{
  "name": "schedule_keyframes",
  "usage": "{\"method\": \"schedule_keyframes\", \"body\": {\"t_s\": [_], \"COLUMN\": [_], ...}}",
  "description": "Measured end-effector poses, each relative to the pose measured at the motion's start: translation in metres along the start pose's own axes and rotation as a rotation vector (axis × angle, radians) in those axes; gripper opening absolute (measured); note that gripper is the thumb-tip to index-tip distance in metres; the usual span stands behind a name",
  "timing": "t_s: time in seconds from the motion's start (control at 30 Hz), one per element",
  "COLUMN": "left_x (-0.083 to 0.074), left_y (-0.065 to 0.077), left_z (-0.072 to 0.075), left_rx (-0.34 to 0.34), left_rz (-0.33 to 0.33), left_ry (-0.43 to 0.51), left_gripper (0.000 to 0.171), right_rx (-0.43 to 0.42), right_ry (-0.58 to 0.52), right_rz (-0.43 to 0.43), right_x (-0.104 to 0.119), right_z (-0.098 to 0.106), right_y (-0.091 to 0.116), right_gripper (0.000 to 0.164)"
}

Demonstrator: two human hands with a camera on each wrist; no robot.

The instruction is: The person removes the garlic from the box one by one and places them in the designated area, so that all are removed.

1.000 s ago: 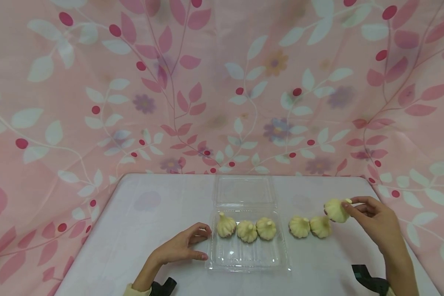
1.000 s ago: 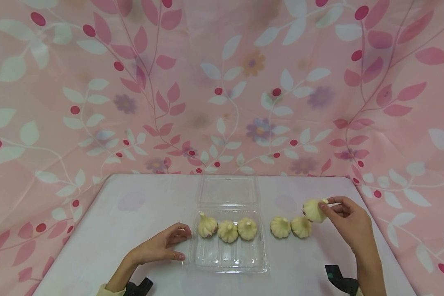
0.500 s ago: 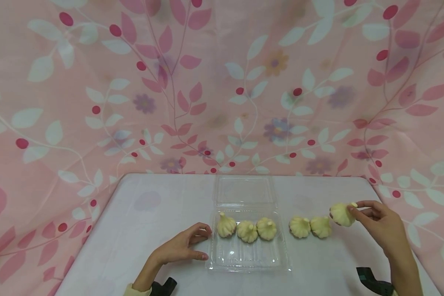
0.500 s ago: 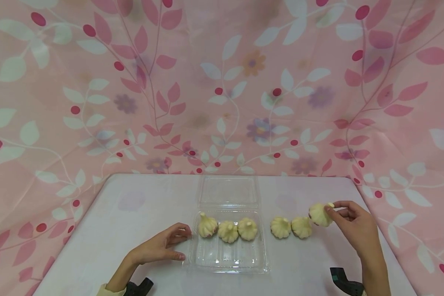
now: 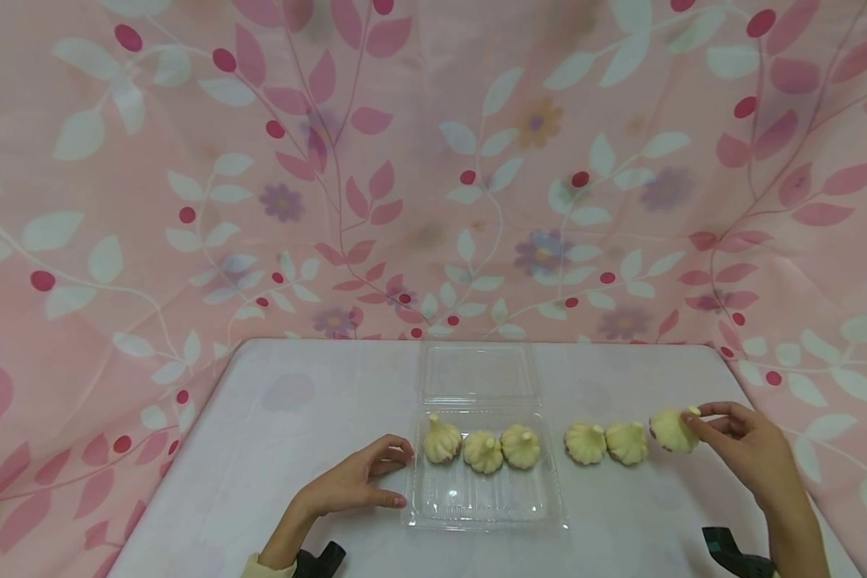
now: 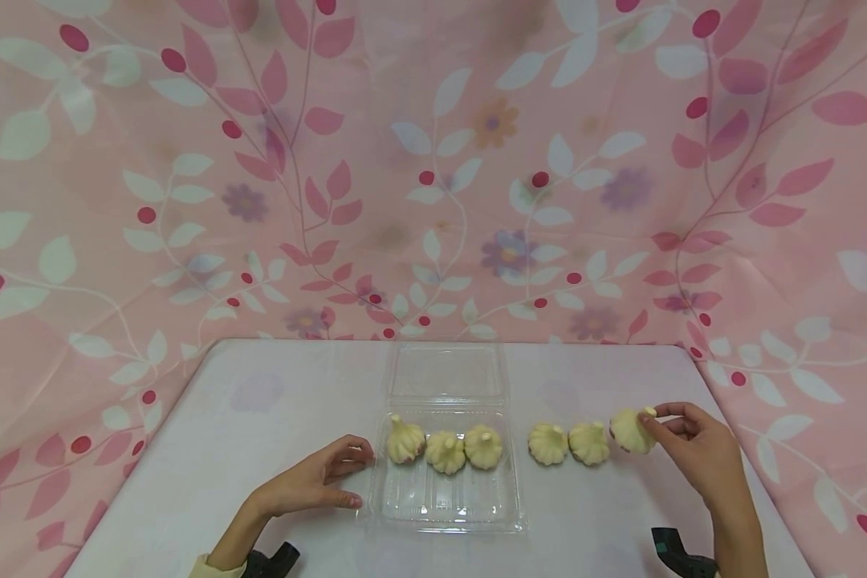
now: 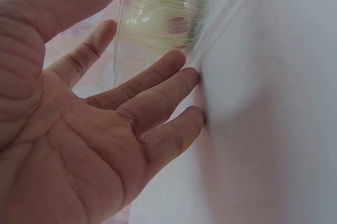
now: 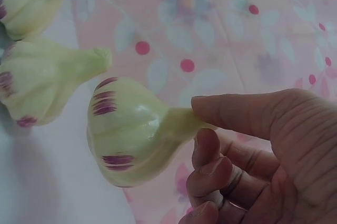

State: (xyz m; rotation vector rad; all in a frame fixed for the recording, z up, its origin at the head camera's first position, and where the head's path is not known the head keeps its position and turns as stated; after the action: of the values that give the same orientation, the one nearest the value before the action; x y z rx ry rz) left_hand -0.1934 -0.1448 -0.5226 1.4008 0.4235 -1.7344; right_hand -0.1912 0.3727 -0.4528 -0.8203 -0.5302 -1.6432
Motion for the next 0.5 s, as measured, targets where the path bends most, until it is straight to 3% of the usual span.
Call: {"method": "schedule_keyframes", "body": {"t_s": [0.5], "left_x": [0.007], "left_y": [-0.001], "left_z": [0.0], "left_rx": [-0.006], "left_rz": [0.011], "left_ry": [-0.016], "left_gripper": [0.067], "right_rx": [0.02], "right_ry": [0.052], "right_rz": [-0.029], "right_x": [-0.015], "right_z": [-0.007], "right_y": [0.0], "right_gripper": [0.049]}}
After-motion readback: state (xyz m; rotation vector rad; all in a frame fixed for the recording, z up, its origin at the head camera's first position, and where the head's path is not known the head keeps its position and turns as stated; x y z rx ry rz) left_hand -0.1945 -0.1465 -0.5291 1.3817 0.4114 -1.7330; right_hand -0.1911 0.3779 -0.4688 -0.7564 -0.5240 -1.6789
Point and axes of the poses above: each hand's wrist, its own y-axis away from the middle knuckle, its own z-axis out of the back of the hand, x = y × z, the point moved 9 cm from there along -y, towards the middle knuckle, and after that the axes turned 3 degrees about z, right-handed, at the moved point
